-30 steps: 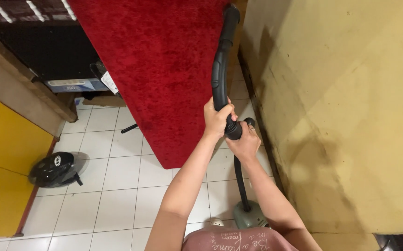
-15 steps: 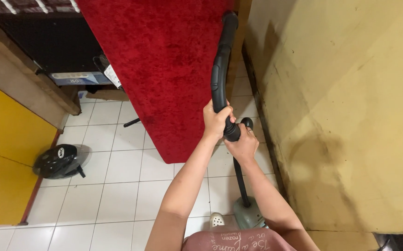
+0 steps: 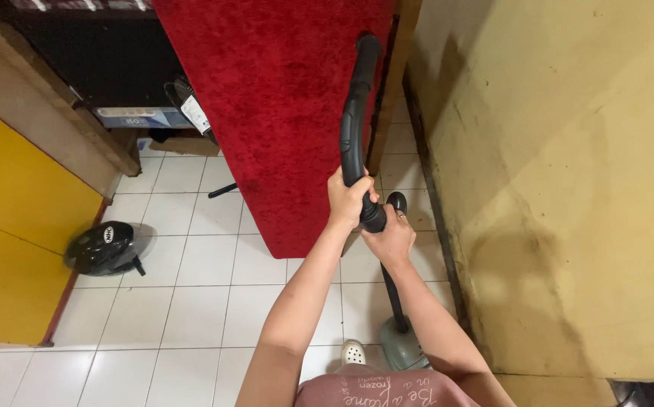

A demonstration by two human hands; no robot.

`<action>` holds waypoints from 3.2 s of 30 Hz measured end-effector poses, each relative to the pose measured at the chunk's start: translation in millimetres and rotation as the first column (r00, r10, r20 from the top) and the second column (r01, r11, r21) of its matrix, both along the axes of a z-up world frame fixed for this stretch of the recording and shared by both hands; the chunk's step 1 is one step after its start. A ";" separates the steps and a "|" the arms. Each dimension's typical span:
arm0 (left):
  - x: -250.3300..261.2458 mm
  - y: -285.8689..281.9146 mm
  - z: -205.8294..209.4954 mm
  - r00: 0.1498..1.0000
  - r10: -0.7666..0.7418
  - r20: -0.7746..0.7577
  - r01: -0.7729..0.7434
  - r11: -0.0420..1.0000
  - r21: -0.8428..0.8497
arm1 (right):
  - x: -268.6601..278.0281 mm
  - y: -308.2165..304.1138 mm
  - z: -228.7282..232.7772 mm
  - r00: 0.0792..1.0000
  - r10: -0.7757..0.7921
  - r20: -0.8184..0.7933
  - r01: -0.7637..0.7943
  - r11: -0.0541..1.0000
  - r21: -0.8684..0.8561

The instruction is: The person uses a vacuum cleaner hose to clean a red carpet draped over a wooden frame. They move the nozzle along the surface and edges of the carpet, then briefly vacuum the adjacent wall before returning to the carpet.

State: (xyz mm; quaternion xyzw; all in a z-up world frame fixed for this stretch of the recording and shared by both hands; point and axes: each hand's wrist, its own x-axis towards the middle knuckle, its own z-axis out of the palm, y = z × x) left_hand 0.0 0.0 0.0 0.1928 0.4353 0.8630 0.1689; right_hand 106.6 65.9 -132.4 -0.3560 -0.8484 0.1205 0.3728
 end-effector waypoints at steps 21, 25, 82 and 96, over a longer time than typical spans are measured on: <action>-34.9 -61.0 -10.7 0.987 0.143 0.078 -0.136 0.987 -0.088 | -38.4 -50.2 -9.3 0.985 0.139 0.101 -0.131 0.988 -0.083; -45.9 -71.5 -14.2 0.978 0.185 0.097 -0.177 0.980 -0.086 | -48.9 -61.0 -5.2 0.973 0.188 0.135 -0.175 0.980 -0.099; -154.2 -175.8 -47.2 0.948 0.290 0.130 -0.293 0.956 0.007 | -171.4 -130.7 -38.9 0.940 0.328 0.096 -0.335 0.940 0.070; -136.8 -160.0 -49.3 0.956 0.244 0.160 -0.254 0.966 0.043 | -144.3 -116.5 -40.9 0.945 0.299 0.131 -0.302 0.953 0.006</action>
